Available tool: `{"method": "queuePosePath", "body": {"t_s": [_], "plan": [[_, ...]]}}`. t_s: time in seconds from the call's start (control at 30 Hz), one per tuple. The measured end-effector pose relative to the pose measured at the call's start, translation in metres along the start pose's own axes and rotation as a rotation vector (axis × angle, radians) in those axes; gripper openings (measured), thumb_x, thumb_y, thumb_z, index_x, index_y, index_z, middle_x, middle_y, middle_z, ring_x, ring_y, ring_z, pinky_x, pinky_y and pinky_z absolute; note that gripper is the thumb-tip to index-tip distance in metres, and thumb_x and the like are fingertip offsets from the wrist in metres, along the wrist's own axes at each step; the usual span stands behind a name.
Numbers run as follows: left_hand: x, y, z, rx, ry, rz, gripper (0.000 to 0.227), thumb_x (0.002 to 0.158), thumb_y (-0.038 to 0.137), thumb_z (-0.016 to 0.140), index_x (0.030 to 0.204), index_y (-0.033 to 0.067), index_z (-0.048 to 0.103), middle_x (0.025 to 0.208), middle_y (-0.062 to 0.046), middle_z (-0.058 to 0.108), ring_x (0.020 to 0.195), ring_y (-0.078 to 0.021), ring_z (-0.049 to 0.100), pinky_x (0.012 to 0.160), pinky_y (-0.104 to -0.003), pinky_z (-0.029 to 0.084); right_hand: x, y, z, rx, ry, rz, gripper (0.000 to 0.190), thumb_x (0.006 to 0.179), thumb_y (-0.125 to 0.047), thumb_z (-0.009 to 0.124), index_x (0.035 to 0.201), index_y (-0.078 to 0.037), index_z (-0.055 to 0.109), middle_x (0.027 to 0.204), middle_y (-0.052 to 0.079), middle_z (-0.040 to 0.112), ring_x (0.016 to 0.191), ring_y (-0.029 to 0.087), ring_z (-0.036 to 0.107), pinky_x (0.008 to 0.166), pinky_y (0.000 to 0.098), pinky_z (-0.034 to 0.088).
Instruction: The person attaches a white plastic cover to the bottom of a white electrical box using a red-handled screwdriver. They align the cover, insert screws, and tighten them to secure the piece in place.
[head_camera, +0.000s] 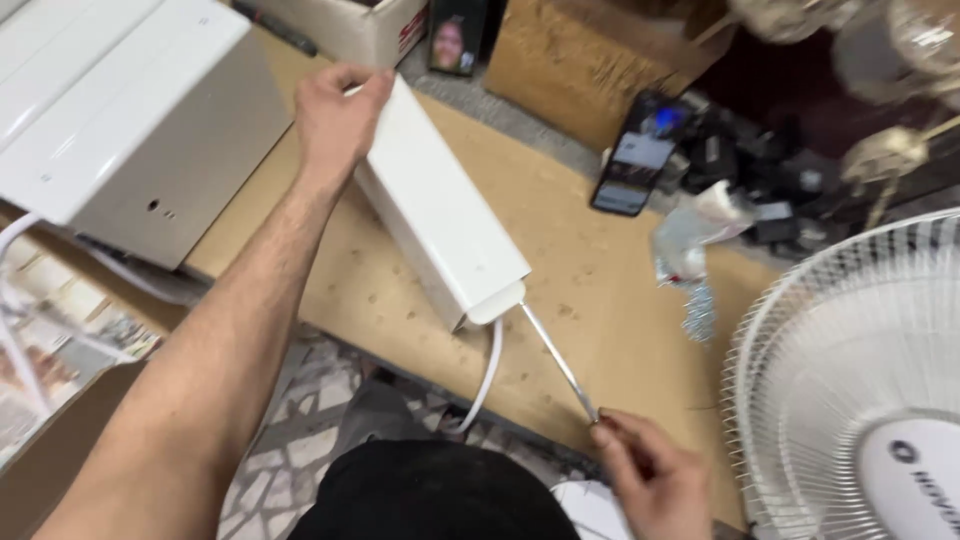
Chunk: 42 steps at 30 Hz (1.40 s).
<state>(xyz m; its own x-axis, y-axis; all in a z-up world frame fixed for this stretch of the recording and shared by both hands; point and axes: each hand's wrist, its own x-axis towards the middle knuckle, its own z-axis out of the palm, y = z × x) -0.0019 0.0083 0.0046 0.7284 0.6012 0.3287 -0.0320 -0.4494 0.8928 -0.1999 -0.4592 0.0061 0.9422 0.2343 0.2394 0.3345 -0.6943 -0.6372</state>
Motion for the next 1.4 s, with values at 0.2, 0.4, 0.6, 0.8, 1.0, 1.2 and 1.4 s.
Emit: {"method": "queuePosePath", "body": {"t_s": [0.2,0.4,0.6,0.8,1.0,1.2,1.4], "plan": [[-0.004,0.001,0.003,-0.076,0.01,0.071,0.025,0.09,0.027,0.08,0.092,0.0021,0.08,0.079,-0.005,0.078,0.072,-0.012,0.07,0.068,-0.031,0.057,0.007,0.012,-0.019,0.693,-0.392,0.688,0.017,0.101,-0.01,0.071,0.116,-0.002,0.073,0.08,0.012,0.077,0.049,0.014,0.053,0.039,0.0268,0.04],[0.001,0.0,0.005,-0.084,-0.031,0.116,0.022,0.093,0.024,0.078,0.093,0.002,0.08,0.081,-0.003,0.077,0.073,-0.0098,0.07,0.068,-0.03,0.057,0.009,-0.037,-0.011,0.323,-0.141,0.173,0.033,0.079,-0.009,0.081,0.109,-0.001,0.069,0.087,0.004,0.076,0.076,0.011,0.074,0.066,0.0238,0.059],[0.001,-0.001,0.0,0.029,-0.021,0.042,0.024,0.094,0.026,0.078,0.092,0.0016,0.08,0.08,-0.006,0.077,0.072,-0.0125,0.07,0.07,-0.031,0.056,0.004,-0.023,-0.002,0.3,-0.074,0.327,0.026,0.084,-0.01,0.078,0.108,-0.001,0.074,0.081,0.003,0.077,0.062,0.006,0.062,0.053,0.0222,0.049],[0.0,-0.006,0.001,-0.082,0.004,0.122,0.023,0.094,0.024,0.078,0.092,0.0009,0.079,0.084,-0.005,0.079,0.076,-0.0122,0.072,0.073,-0.031,0.059,-0.01,-0.021,-0.002,0.636,-0.26,0.628,0.024,0.088,-0.008,0.074,0.111,-0.001,0.074,0.079,0.006,0.075,0.051,0.005,0.049,0.043,0.0226,0.037],[-0.001,-0.008,0.001,-0.074,0.046,0.09,0.022,0.092,0.024,0.079,0.092,0.0017,0.08,0.084,-0.005,0.079,0.076,-0.012,0.073,0.072,-0.032,0.059,-0.044,-0.02,0.013,0.232,-0.112,0.312,0.03,0.084,-0.011,0.078,0.112,-0.003,0.073,0.089,0.005,0.081,0.079,0.007,0.074,0.071,0.0232,0.06],[0.0,-0.008,0.004,-0.129,0.013,0.075,0.02,0.093,0.023,0.077,0.084,0.0055,0.078,0.08,0.0,0.077,0.074,-0.0095,0.071,0.072,-0.031,0.059,-0.043,-0.047,0.033,0.13,-0.147,0.394,0.031,0.079,-0.013,0.083,0.108,-0.006,0.076,0.083,0.005,0.084,0.071,0.01,0.077,0.068,0.0269,0.062],[-0.003,-0.007,0.004,-0.152,0.01,0.082,0.02,0.094,0.02,0.079,0.079,0.0072,0.075,0.078,0.002,0.076,0.072,-0.0067,0.068,0.073,-0.03,0.059,-0.04,-0.058,0.033,0.157,-0.177,0.451,0.031,0.081,-0.013,0.081,0.11,-0.005,0.074,0.084,0.006,0.085,0.074,0.01,0.08,0.069,0.0261,0.062]]}}
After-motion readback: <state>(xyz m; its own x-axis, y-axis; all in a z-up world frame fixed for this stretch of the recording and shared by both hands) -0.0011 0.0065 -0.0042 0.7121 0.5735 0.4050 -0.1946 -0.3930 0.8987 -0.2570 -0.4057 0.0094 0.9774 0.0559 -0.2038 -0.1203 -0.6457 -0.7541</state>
